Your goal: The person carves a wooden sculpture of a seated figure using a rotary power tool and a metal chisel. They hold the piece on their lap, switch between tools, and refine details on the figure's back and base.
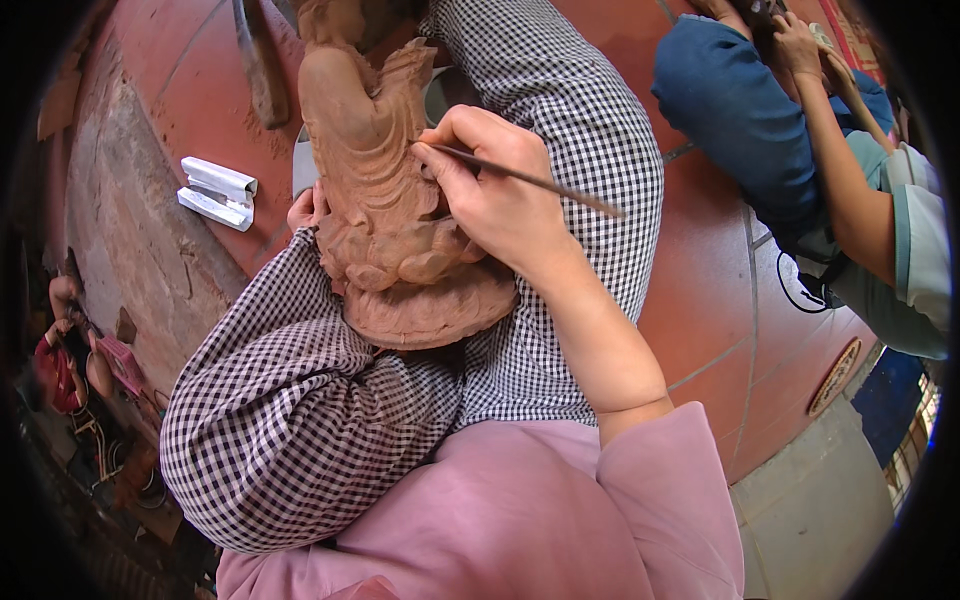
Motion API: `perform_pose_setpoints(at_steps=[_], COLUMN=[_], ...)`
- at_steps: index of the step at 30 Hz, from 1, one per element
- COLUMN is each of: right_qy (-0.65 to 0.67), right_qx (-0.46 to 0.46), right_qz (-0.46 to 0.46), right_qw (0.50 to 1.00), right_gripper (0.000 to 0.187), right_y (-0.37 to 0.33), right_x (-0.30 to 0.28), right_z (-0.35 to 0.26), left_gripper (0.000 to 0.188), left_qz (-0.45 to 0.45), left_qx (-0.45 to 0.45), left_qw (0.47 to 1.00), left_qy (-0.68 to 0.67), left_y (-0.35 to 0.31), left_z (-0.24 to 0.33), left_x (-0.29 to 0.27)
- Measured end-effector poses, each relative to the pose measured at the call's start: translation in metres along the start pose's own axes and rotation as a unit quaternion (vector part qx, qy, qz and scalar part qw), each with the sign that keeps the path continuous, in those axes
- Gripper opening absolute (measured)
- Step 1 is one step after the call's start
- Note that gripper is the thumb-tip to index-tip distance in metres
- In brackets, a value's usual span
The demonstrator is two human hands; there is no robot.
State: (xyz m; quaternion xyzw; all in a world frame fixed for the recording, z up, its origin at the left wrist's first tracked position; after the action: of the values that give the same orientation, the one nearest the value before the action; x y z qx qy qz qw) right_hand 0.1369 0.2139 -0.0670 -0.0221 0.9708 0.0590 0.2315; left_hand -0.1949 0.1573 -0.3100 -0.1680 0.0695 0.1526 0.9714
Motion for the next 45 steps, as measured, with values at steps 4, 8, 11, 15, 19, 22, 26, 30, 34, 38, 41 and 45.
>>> perform_pose_setpoints(at_steps=[4, 8, 11, 15, 19, 22, 26, 30, 34, 38, 41, 45], right_qy=[0.036, -0.037, -0.007, 0.013, -0.09, -0.109, -0.001, -0.117, -0.106, -0.08, -0.144, -0.108], right_qx=[0.085, -0.013, -0.008, 0.039, -0.057, -0.091, -0.028, -0.083, -0.098, -0.019, -0.123, -0.097], right_qz=[-0.031, 0.037, -0.004, -0.003, 0.038, 0.02, 0.103, 0.083, 0.051, 0.077, 0.082, 0.046], right_qw=[0.995, 0.999, 1.0, 0.999, 0.994, 0.99, 0.994, 0.986, 0.988, 0.994, 0.979, 0.988], right_gripper=[0.012, 0.011, 0.011, 0.011, 0.009, 0.006, 0.011, 0.009, 0.008, 0.009, 0.01, 0.011], right_y=[0.005, 0.004, -0.002, 0.002, -0.01, -0.022, -0.015, -0.022, -0.026, -0.022, -0.028, -0.029], right_x=[-0.002, -0.001, -0.002, -0.002, 0.001, 0.004, -0.002, 0.005, 0.006, 0.002, 0.008, 0.006], right_z=[0.002, -0.005, -0.006, -0.002, -0.02, -0.03, -0.014, -0.031, -0.035, -0.028, -0.039, -0.033], left_gripper=[0.034, 0.036, 0.037, 0.039, 0.041, 0.042, 0.041, 0.042, 0.041, 0.04, 0.048, 0.048], left_qz=[-0.002, -0.003, 0.001, 0.002, 0.015, 0.016, -0.008, -0.001, -0.006, -0.01, 0.048, 0.042], left_qx=[0.004, 0.013, 0.014, 0.018, 0.042, 0.044, 0.012, -0.008, -0.02, -0.027, 0.019, 0.028], left_qw=[1.0, 1.0, 1.0, 1.0, 0.999, 0.999, 0.997, 0.999, 0.999, 0.999, 0.998, 0.999], left_qy=[0.007, 0.014, 0.016, 0.019, 0.013, 0.022, 0.081, 0.049, 0.026, 0.021, -0.029, -0.019], left_y=[-0.003, 0.001, -0.002, -0.001, 0.002, 0.004, 0.002, 0.003, 0.002, 0.0, 0.0, 0.0], left_z=[0.0, 0.001, -0.001, -0.004, -0.002, -0.005, -0.001, -0.01, -0.013, -0.006, -0.007, -0.001], left_x=[-0.001, 0.001, -0.002, -0.001, -0.005, -0.005, -0.001, -0.001, -0.003, 0.002, 0.003, 0.004])
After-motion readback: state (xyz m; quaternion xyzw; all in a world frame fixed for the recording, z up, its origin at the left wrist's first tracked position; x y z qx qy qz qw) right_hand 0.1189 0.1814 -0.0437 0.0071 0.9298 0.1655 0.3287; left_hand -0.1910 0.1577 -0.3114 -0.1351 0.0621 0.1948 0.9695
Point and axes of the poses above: each hand's wrist, its own y-axis towards the middle knuckle, its own x-axis out of the palm, z = x × y, the point moved 7 cm from there along y, towards the middle knuckle, and after that the axes turned 11 degrees about -y, right-handed, at the moved point
